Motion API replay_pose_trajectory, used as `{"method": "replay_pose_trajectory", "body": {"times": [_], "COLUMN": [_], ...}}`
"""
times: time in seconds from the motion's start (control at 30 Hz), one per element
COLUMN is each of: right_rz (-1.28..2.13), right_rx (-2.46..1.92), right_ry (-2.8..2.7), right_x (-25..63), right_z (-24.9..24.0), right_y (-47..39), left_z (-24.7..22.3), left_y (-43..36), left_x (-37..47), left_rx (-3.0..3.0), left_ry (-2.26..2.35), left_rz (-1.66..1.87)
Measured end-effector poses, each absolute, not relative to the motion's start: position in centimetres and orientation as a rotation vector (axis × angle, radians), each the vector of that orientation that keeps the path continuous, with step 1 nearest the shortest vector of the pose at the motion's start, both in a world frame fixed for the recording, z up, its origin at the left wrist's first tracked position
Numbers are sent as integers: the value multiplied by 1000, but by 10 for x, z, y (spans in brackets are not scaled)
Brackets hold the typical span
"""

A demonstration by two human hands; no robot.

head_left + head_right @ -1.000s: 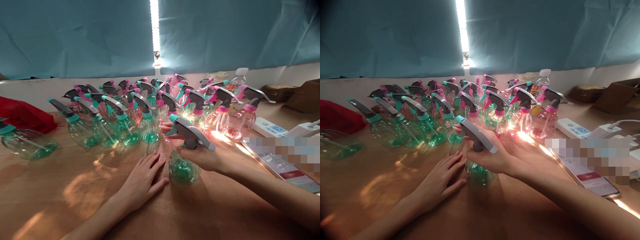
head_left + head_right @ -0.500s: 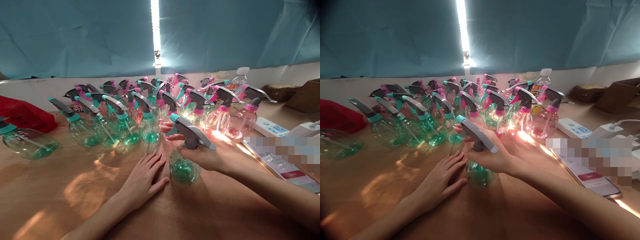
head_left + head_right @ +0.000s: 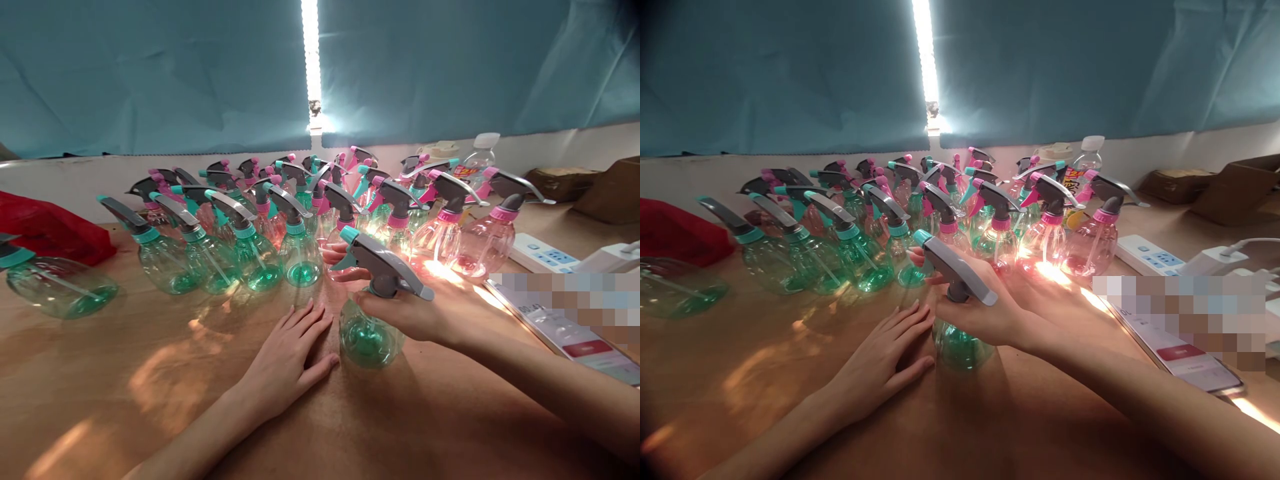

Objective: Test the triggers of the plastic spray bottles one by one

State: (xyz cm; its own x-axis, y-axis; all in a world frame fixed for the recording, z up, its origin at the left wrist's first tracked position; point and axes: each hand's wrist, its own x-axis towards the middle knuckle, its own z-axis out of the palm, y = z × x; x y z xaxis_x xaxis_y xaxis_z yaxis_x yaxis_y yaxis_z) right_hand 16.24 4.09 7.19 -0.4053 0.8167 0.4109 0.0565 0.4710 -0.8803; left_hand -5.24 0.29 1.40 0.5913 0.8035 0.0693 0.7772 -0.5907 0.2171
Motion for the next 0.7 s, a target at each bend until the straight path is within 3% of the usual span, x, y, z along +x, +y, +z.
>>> {"method": "replay_pose_trajectory", "body": {"times": [0.7], "right_rz": [1076], "right_rx": [-777], "right_ry": [-1755], "right_x": [164], "right_z": [87], "right_y": [36], "left_z": [14], "left_y": [2], "left_x": [-53], "left_rx": [2669], "left_ry": [1306], "left_rz": [254]}}
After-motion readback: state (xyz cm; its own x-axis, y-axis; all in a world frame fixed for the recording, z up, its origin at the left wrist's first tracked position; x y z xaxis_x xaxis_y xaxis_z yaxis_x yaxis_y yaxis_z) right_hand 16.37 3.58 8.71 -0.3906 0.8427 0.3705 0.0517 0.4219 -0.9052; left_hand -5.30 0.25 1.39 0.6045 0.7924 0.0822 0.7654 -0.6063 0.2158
